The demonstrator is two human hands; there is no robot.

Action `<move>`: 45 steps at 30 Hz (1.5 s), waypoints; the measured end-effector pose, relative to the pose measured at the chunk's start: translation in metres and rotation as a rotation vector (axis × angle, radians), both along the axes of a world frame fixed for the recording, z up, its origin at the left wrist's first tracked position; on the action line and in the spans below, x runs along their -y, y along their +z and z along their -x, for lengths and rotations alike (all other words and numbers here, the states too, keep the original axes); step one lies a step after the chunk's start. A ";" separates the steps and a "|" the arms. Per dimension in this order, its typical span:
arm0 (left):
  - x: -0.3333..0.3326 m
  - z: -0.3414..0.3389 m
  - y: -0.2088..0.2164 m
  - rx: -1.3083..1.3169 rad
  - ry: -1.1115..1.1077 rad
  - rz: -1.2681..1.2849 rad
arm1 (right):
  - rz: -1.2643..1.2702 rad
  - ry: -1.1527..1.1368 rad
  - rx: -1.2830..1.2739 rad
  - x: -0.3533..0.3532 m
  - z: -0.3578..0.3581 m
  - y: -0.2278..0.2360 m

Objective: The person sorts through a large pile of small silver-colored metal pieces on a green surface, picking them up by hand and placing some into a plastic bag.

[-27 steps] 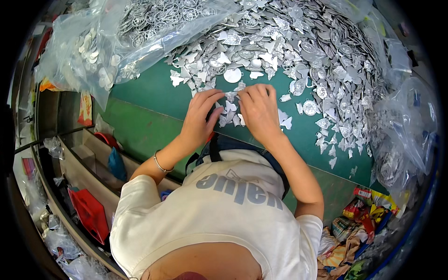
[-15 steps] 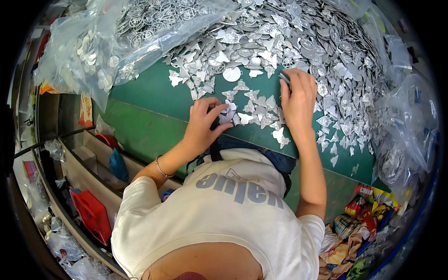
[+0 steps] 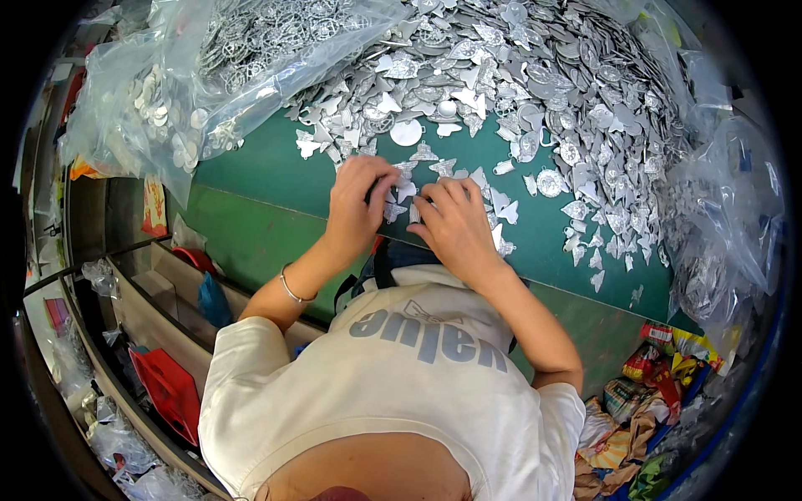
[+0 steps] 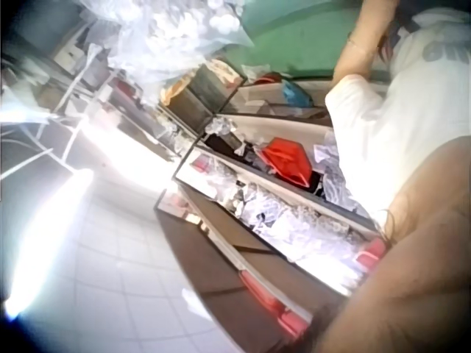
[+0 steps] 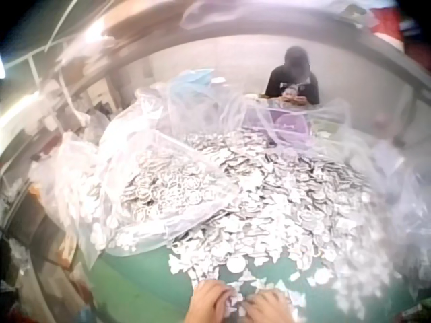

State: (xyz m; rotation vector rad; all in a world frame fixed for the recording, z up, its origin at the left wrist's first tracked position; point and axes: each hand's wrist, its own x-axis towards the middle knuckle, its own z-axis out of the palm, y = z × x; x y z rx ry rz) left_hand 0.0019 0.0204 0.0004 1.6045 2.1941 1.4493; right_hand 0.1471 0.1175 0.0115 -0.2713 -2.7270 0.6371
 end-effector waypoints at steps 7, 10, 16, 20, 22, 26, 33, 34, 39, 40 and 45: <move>-0.044 0.010 0.009 0.458 -0.071 -0.097 | -0.081 -0.090 -0.179 -0.013 -0.001 -0.007; -0.059 0.011 0.015 0.585 -0.094 -0.150 | 0.064 -0.337 -0.166 -0.033 -0.005 0.003; -0.026 0.011 0.007 0.209 -0.086 0.007 | 0.027 -0.071 -0.091 -0.016 0.003 0.015; -0.013 0.010 0.004 0.134 -0.066 0.027 | -0.066 -0.051 -0.083 -0.013 0.008 -0.003; -0.007 0.008 0.004 0.166 -0.085 0.071 | -0.029 -0.146 -0.161 -0.024 0.006 0.000; 0.005 -0.012 0.004 0.077 -0.118 0.162 | 0.090 -0.366 -0.168 -0.078 -0.005 0.014; 0.006 -0.033 -0.004 0.018 -0.251 0.175 | 0.383 -0.229 -0.009 -0.067 -0.056 0.017; 0.009 -0.034 -0.001 0.173 -0.283 0.087 | 0.362 -0.172 0.024 -0.063 -0.066 0.015; 0.032 -0.051 -0.010 1.455 -0.803 0.687 | 0.255 -0.118 0.201 -0.036 -0.088 0.018; 0.036 -0.060 -0.028 1.711 -0.760 0.753 | 0.253 -0.126 0.190 -0.030 -0.090 0.017; 0.010 -0.082 -0.071 2.596 -0.659 0.452 | 0.262 -0.114 0.164 -0.004 -0.095 0.010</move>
